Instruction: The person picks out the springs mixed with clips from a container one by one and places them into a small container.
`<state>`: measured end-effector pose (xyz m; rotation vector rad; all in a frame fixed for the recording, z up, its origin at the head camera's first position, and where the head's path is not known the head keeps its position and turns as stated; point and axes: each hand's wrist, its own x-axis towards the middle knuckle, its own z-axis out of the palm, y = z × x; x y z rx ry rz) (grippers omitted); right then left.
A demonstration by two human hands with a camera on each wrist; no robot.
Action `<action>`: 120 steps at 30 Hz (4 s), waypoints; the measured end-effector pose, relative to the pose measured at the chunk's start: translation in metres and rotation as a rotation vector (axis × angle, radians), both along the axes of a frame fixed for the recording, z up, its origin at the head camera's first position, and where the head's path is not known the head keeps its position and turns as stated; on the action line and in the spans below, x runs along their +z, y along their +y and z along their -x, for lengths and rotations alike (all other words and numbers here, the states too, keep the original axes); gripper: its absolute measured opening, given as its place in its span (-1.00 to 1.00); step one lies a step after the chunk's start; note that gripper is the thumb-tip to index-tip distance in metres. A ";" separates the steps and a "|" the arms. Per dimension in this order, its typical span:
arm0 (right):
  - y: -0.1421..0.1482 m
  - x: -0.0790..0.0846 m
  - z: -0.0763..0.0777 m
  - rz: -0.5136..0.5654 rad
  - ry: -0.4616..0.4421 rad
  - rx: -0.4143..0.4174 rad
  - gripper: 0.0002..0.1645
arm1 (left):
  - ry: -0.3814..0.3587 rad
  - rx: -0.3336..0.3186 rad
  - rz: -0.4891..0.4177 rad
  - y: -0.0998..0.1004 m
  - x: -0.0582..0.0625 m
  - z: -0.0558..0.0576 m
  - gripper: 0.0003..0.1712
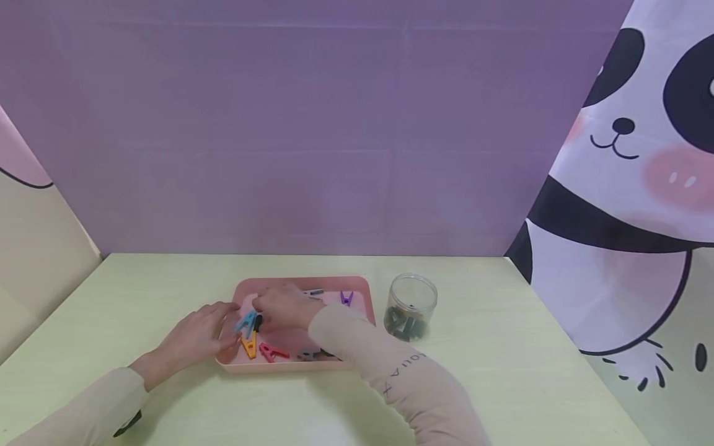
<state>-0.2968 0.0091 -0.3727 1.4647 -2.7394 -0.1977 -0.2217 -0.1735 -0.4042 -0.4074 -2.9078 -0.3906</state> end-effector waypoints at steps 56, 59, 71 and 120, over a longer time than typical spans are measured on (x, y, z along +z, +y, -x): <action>0.013 0.013 -0.003 -0.084 0.094 -0.023 -0.67 | 0.027 -0.010 0.001 0.000 -0.001 0.001 -0.34; 0.018 0.017 -0.006 -0.088 0.091 -0.022 -0.64 | 0.026 -0.007 0.000 0.000 -0.002 0.002 -0.35; 0.045 0.020 -0.019 -0.123 0.179 0.021 -0.64 | 0.023 -0.007 -0.009 -0.001 -0.002 0.002 -0.35; 0.203 0.061 -0.029 0.288 0.095 -0.260 -0.65 | 0.019 -0.011 -0.022 0.000 -0.002 0.002 -0.34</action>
